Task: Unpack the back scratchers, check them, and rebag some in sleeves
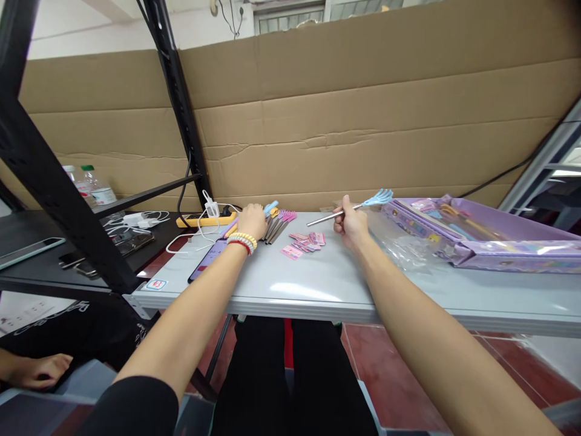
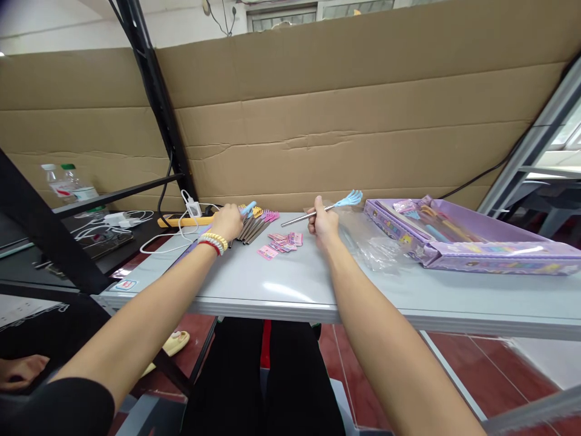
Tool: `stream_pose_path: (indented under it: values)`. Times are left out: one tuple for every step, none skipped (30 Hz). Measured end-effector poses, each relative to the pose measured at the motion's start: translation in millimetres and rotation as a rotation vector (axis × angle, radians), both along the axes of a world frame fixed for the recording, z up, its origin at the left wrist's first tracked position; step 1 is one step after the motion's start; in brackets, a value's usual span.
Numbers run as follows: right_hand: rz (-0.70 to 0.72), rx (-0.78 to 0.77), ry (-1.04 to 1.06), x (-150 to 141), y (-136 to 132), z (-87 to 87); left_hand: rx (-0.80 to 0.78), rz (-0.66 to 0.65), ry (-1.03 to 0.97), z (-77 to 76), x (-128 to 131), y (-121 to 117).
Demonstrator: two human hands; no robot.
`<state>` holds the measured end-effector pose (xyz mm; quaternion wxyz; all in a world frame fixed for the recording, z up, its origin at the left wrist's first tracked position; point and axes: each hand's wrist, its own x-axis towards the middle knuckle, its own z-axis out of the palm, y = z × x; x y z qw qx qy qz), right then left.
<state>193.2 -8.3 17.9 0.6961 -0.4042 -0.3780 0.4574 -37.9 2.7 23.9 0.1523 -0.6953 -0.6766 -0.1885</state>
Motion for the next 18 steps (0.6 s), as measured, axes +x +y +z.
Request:
stream_pose_path:
  values:
    - [0.007,-0.021,0.026,1.3,-0.6,0.5,0.03,-0.086,-0.003,-2.5,6.7,-3.6]
    - [0.021,-0.039,0.052,2.7,-1.1,0.9,0.036,-0.165,-0.012,-5.4,12.7,-6.8]
    - [0.037,-0.051,0.076,3.9,-1.4,1.1,0.025,-0.226,-0.025,-8.6,17.7,-9.5]
    - [0.053,-0.058,0.095,4.9,-1.5,1.1,0.007,-0.267,-0.036,-11.7,21.5,-11.7]
    - [0.068,-0.061,0.108,5.5,-1.3,1.0,-0.011,-0.291,-0.044,-14.7,24.2,-13.3]
    - [0.079,-0.064,0.116,5.8,-0.9,0.6,-0.026,-0.302,-0.05,-17.3,25.7,-14.4]
    - [0.082,-0.068,0.119,5.7,-0.3,0.1,-0.038,-0.306,-0.054,-19.4,26.4,-15.2]
    - [0.077,-0.073,0.117,5.3,0.5,-0.5,-0.045,-0.313,-0.057,-21.0,26.4,-15.8]
    - [0.068,-0.081,0.11,4.6,1.2,-1.2,-0.052,-0.324,-0.061,-22.1,25.9,-16.4]
    - [0.055,-0.089,0.102,3.8,1.9,-1.9,-0.06,-0.337,-0.066,-22.9,25.3,-17.0]
    - [0.042,-0.098,0.092,3.0,2.5,-2.6,-0.068,-0.349,-0.073,-23.3,24.5,-17.8]
    - [0.033,-0.103,0.082,2.3,2.8,-3.3,-0.075,-0.358,-0.08,-23.5,23.8,-18.6]
    - [0.027,-0.106,0.074,1.7,2.9,-3.9,-0.08,-0.366,-0.086,-23.4,23.2,-19.5]
    - [0.024,-0.108,0.068,1.4,2.9,-4.5,-0.082,-0.375,-0.088,-23.2,22.7,-20.5]
    - [0.021,-0.109,0.065,1.4,2.9,-5.0,-0.081,-0.387,-0.087,-23.0,22.2,-21.4]
    - [0.02,-0.112,0.065,1.5,2.8,-5.4,-0.074,-0.407,-0.085,-22.8,21.8,-22.2]
    - [0.019,-0.116,0.065,1.8,2.8,-5.6,-0.062,-0.431,-0.084,-22.7,21.4,-22.9]
    - [0.018,-0.118,0.067,2.2,2.9,-5.8,-0.046,-0.457,-0.084,-22.8,21.1,-23.3]
